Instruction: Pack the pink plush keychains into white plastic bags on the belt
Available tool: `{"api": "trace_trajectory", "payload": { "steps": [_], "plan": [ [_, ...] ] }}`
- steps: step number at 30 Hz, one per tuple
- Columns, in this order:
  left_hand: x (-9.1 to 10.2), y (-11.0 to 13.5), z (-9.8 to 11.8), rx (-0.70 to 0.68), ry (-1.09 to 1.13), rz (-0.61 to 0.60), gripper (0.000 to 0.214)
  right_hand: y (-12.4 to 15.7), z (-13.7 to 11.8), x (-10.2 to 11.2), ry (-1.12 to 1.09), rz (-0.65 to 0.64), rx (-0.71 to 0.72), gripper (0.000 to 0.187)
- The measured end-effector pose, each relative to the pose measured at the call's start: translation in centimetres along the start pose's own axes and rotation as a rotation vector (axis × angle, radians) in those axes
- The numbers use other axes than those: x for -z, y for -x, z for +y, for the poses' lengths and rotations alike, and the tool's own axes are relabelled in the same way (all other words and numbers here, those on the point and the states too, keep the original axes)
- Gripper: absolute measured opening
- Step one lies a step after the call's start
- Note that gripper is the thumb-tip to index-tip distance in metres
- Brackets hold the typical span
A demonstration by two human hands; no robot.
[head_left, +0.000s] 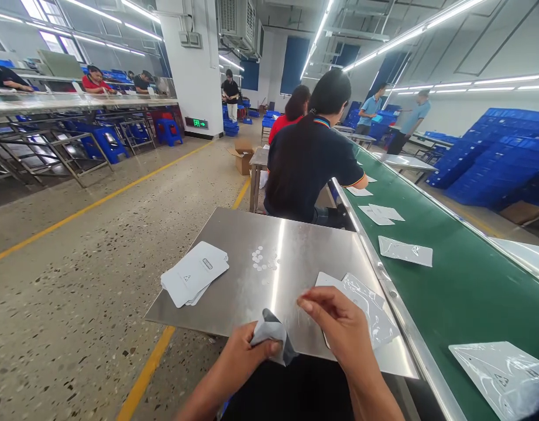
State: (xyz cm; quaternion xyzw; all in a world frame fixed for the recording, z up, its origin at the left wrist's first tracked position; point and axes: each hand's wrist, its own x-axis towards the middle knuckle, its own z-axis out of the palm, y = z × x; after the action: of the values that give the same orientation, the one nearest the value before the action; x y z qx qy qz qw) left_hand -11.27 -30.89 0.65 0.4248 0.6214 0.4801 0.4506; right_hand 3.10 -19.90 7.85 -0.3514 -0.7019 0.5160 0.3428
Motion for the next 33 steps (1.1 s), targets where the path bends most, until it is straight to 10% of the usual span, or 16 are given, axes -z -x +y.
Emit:
{"api": "trace_trajectory", "payload": {
  "steps": [20,33],
  "plan": [
    [-8.6,1.0,-0.1,-0.057,-0.353,0.004,0.014,6.8,1.3,3.9,0.502,0.054,0.262,0.010],
    [-9.3,0.6,0.1,-0.171,-0.023,-0.222,0.027,7.6,1.2,6.7,0.702,-0.272,0.232,0.009]
  ]
}}
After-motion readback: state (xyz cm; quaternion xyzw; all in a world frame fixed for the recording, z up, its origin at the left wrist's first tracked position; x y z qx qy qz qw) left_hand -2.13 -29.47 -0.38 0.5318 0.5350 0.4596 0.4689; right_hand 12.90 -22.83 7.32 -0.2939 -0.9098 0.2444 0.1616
